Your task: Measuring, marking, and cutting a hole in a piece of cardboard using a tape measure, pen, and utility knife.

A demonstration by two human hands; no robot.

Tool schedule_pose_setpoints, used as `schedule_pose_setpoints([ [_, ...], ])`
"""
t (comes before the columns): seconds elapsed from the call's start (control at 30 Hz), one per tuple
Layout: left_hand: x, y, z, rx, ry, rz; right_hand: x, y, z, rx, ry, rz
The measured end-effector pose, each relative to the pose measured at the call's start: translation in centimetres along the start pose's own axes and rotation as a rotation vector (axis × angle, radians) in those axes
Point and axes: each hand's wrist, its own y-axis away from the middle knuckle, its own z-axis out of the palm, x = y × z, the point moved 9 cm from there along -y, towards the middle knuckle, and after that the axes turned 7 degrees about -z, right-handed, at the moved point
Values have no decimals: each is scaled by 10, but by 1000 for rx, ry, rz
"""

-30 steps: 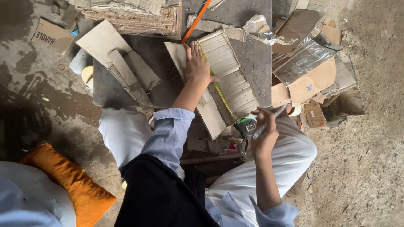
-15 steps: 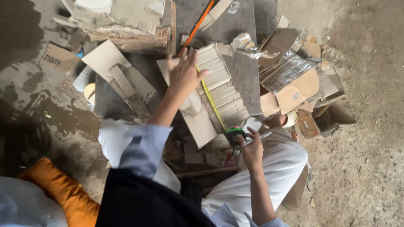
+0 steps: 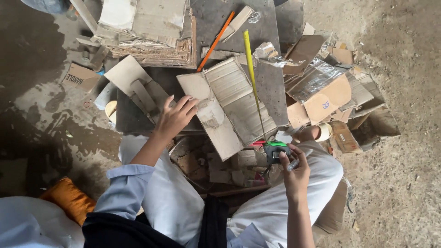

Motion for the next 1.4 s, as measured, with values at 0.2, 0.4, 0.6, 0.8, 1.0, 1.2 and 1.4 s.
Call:
schedule_pose_setpoints([
  [0.2,62,34,6,30,139,96,22,13,-33,81,172,-90],
  [0.4,156,12,27,62,-48,41,-36,31,-13,62,451,-295],
  [0.6,181,-32,35,-183,-48,-254,-79,51,22,65,534,-566],
  [0.8,62,-1,27,-312,354,-678,-50,52,33,-64,534,-592],
  [1.0,-18,1,45,-238,226,-836,-54,47,46,-103,599,-688],
  [1.2,-49,5,80,-434,111,-850,-83,35,84,-177,662,-778],
  [1.4,-33,-7,79,-602,176,-663,-75,35,89,-194,645,-777],
])
